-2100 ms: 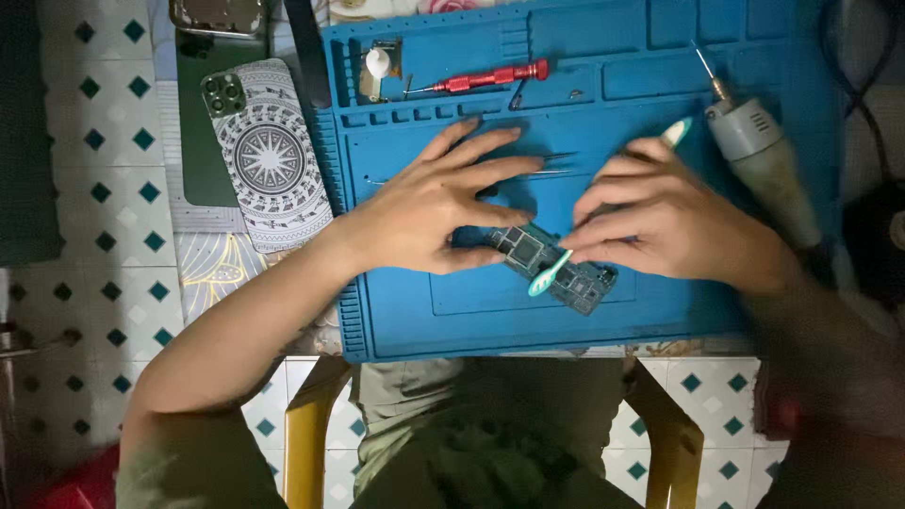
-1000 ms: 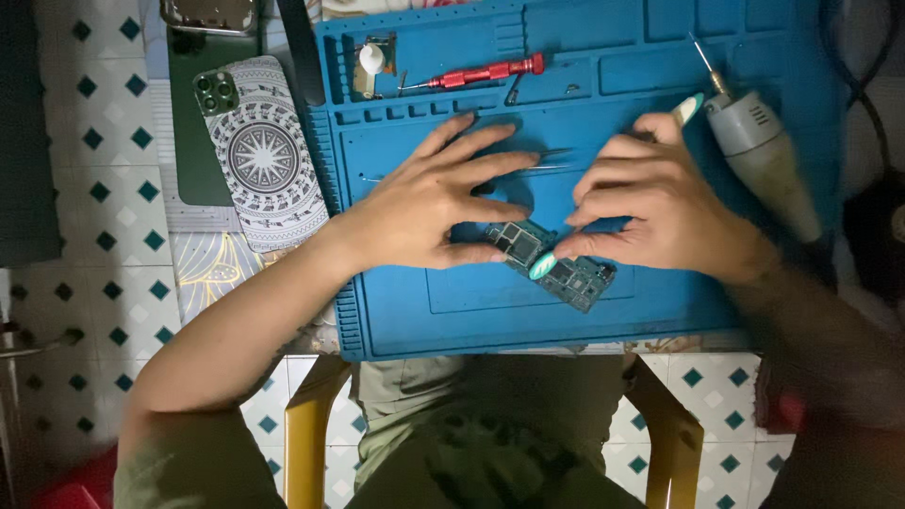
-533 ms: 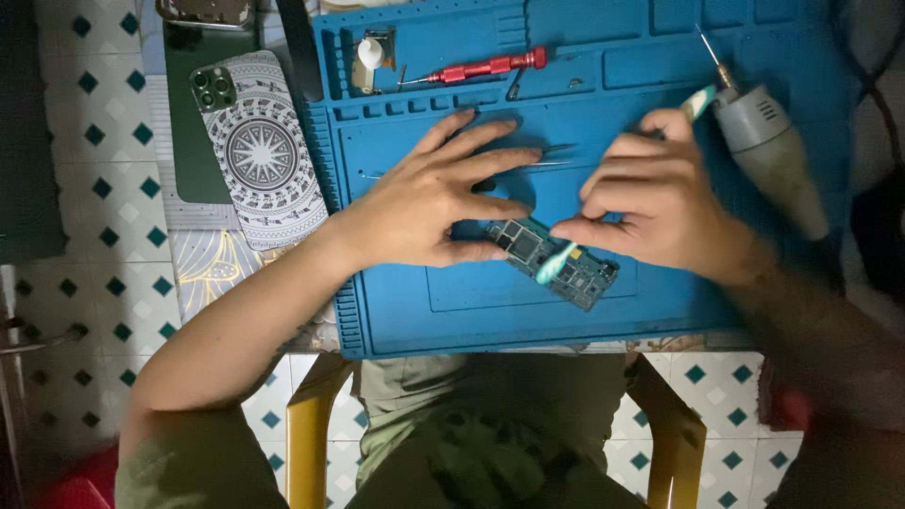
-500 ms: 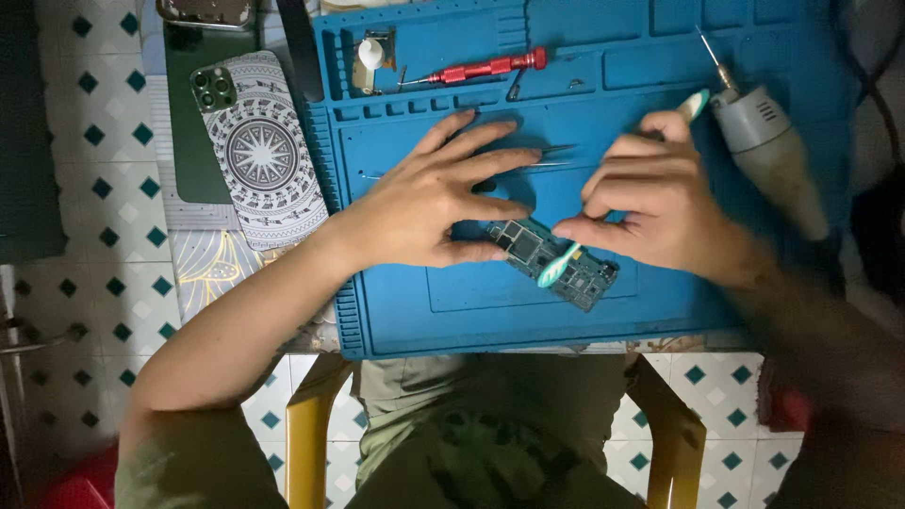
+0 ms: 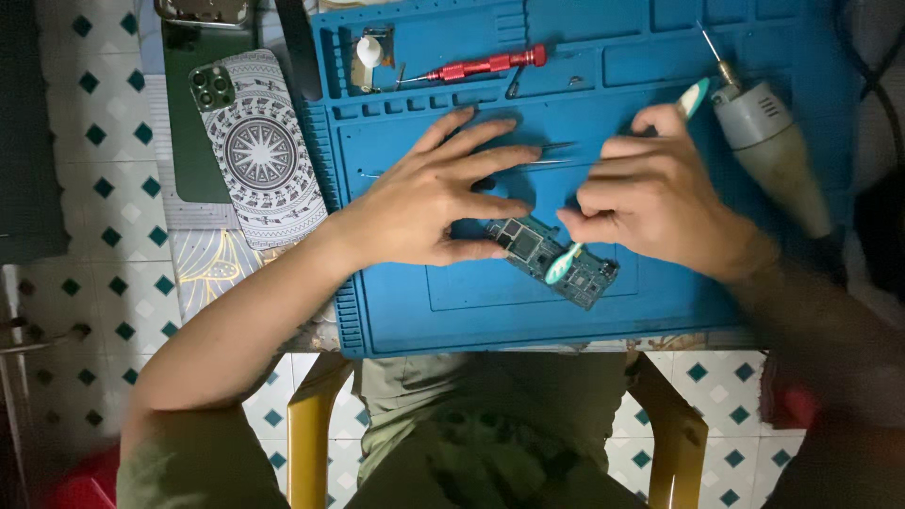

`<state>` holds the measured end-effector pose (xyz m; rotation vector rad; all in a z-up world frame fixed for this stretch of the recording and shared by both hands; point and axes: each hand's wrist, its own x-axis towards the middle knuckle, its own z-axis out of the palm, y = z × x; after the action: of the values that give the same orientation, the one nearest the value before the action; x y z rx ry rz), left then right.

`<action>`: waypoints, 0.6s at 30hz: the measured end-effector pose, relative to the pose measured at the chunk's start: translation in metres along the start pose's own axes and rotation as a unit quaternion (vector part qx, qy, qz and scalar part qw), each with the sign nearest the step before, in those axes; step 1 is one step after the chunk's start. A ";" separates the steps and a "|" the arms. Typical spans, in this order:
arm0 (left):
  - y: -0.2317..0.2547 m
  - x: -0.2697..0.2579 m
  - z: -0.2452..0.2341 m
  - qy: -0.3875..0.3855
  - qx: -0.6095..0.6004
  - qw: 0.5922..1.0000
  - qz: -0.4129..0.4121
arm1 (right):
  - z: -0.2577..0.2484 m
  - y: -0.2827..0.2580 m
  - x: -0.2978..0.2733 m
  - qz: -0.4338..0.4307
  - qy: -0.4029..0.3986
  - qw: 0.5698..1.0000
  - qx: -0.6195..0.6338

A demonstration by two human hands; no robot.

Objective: The person uses tweezers to carefully remove small components from a circuit board placed on a blue work mat. After removing the parts, the person uses a toothbrush to clean the surface of the circuit board.

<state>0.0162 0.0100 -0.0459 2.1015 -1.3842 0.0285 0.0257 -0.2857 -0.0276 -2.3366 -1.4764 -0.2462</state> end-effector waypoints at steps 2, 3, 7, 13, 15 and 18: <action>-0.001 0.000 0.000 0.003 -0.002 1.000 0.003 | -0.001 0.002 -0.001 -0.007 -0.014 1.000 0.006; -0.001 0.000 0.001 0.004 -0.003 1.000 0.004 | -0.002 0.002 -0.001 -0.005 -0.021 1.000 0.016; -0.002 -0.001 0.003 0.008 -0.008 1.000 0.005 | 0.007 0.006 -0.007 0.019 0.042 0.998 0.048; -0.003 -0.001 0.000 -0.001 0.017 1.000 0.025 | 0.015 0.006 -0.002 0.004 0.067 0.998 -0.001; -0.002 -0.001 0.001 -0.001 0.012 1.000 0.023 | 0.015 0.008 -0.005 0.003 0.056 0.998 -0.006; -0.003 -0.001 0.001 -0.001 0.011 1.000 0.020 | 0.012 0.008 -0.003 -0.007 0.036 0.999 -0.013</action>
<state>0.0178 0.0109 -0.0486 2.0925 -1.4327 0.0571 0.0309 -0.2866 -0.0412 -2.3131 -1.4634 -0.3499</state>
